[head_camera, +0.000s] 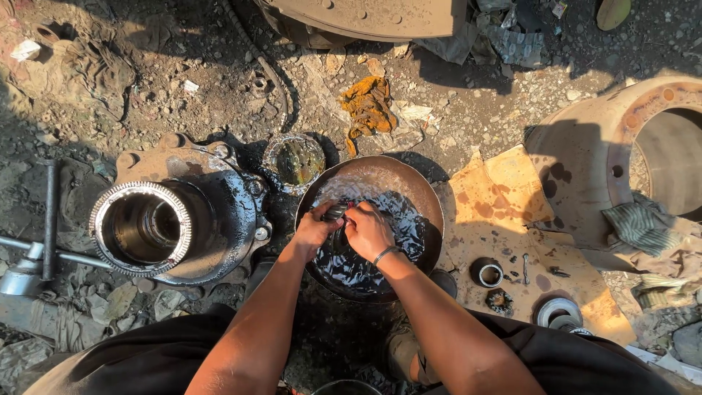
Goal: The person scrubs a cylindrical metal bearing with a rag in a shallow pan of dark liquid, repeatedly dipping and wiping the bearing to remove grime. The person rotates the bearing and scrubs both the outer and inner surfaces before lifting it to inspect the cleaned areas.
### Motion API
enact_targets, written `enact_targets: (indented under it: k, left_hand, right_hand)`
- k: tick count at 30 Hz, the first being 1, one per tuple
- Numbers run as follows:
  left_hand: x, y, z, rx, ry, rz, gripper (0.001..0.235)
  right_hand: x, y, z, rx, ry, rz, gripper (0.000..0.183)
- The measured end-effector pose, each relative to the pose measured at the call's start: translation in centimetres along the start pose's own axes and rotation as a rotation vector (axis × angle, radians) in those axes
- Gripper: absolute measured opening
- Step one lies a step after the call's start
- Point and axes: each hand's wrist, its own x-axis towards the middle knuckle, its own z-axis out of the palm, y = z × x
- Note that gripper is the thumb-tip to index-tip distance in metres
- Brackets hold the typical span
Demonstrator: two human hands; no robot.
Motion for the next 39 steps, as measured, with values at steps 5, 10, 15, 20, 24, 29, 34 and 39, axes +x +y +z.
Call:
enact_targets:
  k: [5,10,15,20,24,29,34,39]
  left_hand:
    - [1.1,-0.4,0.3,-0.056,0.025,-0.038,0.065]
    - [0.8,-0.5,0.1,0.244,-0.031,0.01,0.087]
    - [0.0,0.0,1.7,0.674,-0.027,0.236,0.094]
    - [1.1,0.5,1.8,0.623,-0.01,0.045,0.087]
    - [1.8,-0.7,0.7,0.554,-0.032,0.341,0.078]
    - [1.3,-1.5,0.7,0.644,-0.016,0.18,0.087]
    - [1.2,-0.1,0.2,0.575,-0.009,0.093,0.082]
    - [1.6,0.6,-0.6,0.466,-0.078,0.088,0.08]
  right_hand:
    - [-1.1,1.7,1.7,0.019,0.15,-0.229,0.025]
    - [1.8,5.2,5.3,0.415,0.094,0.237,0.017]
    - [3.5,7.4,5.6,0.484,0.182,0.307,0.011]
    - [1.3,3.9,4.5,0.295,0.252,0.044,0.014]
    - [1.6,2.2,3.4,0.283,0.106,0.041,0.012]
    - [3.8,2.8,2.7,0.261,0.243,0.291,0.011]
    - [2.2,1.6,3.4,0.263,0.229,0.126,0.008]
    - [2.9,0.5,2.3,0.28,0.133,0.007,0.014]
